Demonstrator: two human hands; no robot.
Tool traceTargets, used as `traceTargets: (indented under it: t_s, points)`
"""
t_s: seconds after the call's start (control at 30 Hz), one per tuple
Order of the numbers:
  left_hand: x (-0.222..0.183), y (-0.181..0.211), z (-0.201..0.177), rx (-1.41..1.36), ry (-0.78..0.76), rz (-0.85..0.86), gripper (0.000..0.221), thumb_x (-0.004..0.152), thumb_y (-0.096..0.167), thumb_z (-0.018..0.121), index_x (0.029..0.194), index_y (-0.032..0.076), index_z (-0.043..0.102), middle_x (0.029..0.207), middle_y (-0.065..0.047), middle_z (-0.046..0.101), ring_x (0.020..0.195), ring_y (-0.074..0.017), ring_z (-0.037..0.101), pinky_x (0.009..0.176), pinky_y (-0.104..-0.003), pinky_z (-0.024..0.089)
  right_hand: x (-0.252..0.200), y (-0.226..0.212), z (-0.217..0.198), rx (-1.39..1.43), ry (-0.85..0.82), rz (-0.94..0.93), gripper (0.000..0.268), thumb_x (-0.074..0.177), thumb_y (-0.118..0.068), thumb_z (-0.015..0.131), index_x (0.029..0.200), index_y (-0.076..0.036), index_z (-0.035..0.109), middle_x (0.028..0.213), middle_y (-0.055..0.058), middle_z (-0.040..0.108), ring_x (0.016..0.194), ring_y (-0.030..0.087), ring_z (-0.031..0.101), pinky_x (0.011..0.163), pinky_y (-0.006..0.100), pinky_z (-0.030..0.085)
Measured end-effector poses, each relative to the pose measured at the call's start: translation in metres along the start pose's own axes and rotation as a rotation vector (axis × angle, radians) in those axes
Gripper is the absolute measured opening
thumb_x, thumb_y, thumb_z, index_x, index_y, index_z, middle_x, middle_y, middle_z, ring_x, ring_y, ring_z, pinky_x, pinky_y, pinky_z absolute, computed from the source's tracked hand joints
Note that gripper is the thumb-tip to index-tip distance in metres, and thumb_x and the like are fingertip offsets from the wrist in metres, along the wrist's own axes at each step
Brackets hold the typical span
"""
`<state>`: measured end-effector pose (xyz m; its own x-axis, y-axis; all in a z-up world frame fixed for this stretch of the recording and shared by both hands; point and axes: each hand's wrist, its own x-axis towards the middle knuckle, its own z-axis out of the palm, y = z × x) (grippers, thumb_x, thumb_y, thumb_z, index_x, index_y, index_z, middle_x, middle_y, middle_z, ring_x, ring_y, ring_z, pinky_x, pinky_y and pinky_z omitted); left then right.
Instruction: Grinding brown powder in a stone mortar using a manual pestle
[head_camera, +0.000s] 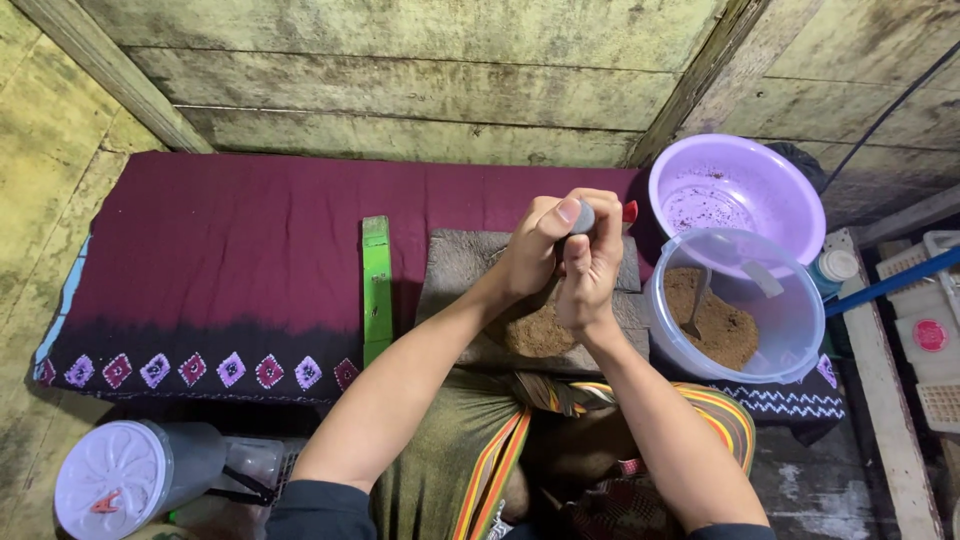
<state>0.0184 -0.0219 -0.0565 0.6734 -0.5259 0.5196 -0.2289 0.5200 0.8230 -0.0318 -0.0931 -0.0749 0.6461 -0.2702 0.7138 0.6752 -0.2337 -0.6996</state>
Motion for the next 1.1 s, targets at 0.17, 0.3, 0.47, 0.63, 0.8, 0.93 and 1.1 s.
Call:
traceTargets:
  t_s: [0.17, 0.3, 0.47, 0.63, 0.8, 0.93, 1.1]
  points:
    - [-0.016, -0.031, -0.001, 0.118, 0.106, 0.053, 0.053, 0.099, 0.049, 0.045, 0.079, 0.007, 0.07, 0.067, -0.005, 0.06, 0.049, -0.0082, 0.05, 0.038, -0.022, 0.036, 0.003, -0.009, -0.009, -0.012, -0.008, -0.036, 0.064, 0.099, -0.069, 0.045, 0.112, -0.007, 0.055, 0.103, 0.01, 0.057, 0.072, 0.008, 0.044, 0.051, 0.026, 0.04]
    - [-0.021, -0.037, 0.0, 0.205, 0.195, 0.101, 0.06, 0.098, 0.055, 0.048, 0.104, 0.001, 0.073, 0.101, -0.018, 0.066, 0.053, -0.012, 0.053, 0.037, -0.021, 0.042, 0.009, 0.001, -0.022, 0.177, -0.231, 0.048, 0.06, 0.093, -0.064, 0.053, 0.108, -0.006, 0.058, 0.106, 0.013, 0.058, 0.082, 0.012, 0.05, 0.055, 0.027, 0.043]
    - [-0.009, -0.061, -0.027, -0.248, -0.113, -0.188, 0.048, 0.095, 0.057, 0.049, 0.102, 0.01, 0.061, 0.083, 0.001, 0.056, 0.056, -0.0069, 0.049, 0.042, -0.015, 0.041, -0.001, 0.013, -0.015, 0.165, -0.173, 0.046, 0.052, 0.093, -0.053, 0.069, 0.105, -0.005, 0.054, 0.111, 0.013, 0.054, 0.09, 0.015, 0.048, 0.061, 0.024, 0.042]
    - [-0.01, -0.049, -0.001, 0.071, 0.172, 0.001, 0.045, 0.103, 0.044, 0.045, 0.087, 0.01, 0.07, 0.081, -0.002, 0.064, 0.073, -0.0121, 0.056, 0.061, -0.023, 0.046, -0.008, -0.001, -0.003, 0.092, -0.118, 0.053, 0.045, 0.103, -0.047, 0.053, 0.122, -0.007, 0.057, 0.111, 0.011, 0.06, 0.088, 0.012, 0.046, 0.069, 0.031, 0.039]
    - [-0.008, -0.038, 0.0, 0.079, 0.168, 0.015, 0.045, 0.103, 0.044, 0.045, 0.087, 0.01, 0.069, 0.08, -0.002, 0.064, 0.072, -0.012, 0.056, 0.061, -0.023, 0.046, -0.007, -0.015, -0.011, 0.103, -0.156, 0.036, 0.046, 0.099, -0.048, 0.055, 0.122, -0.007, 0.057, 0.114, 0.011, 0.06, 0.085, 0.012, 0.044, 0.067, 0.031, 0.037]
    - [-0.013, -0.036, 0.003, 0.086, 0.155, 0.012, 0.045, 0.102, 0.044, 0.045, 0.086, 0.009, 0.069, 0.08, -0.002, 0.064, 0.072, -0.012, 0.056, 0.061, -0.023, 0.046, 0.0, -0.029, -0.014, 0.161, -0.182, 0.007, 0.045, 0.097, -0.047, 0.056, 0.116, -0.005, 0.057, 0.11, 0.013, 0.059, 0.083, 0.016, 0.047, 0.068, 0.032, 0.04]
    - [-0.025, -0.04, 0.006, 0.107, 0.156, -0.008, 0.045, 0.102, 0.044, 0.045, 0.086, 0.009, 0.069, 0.079, -0.002, 0.063, 0.072, -0.0119, 0.055, 0.061, -0.023, 0.046, 0.011, -0.041, -0.014, 0.218, -0.165, 0.007, 0.045, 0.095, -0.045, 0.054, 0.113, -0.003, 0.058, 0.107, 0.016, 0.058, 0.084, 0.018, 0.05, 0.069, 0.034, 0.043]
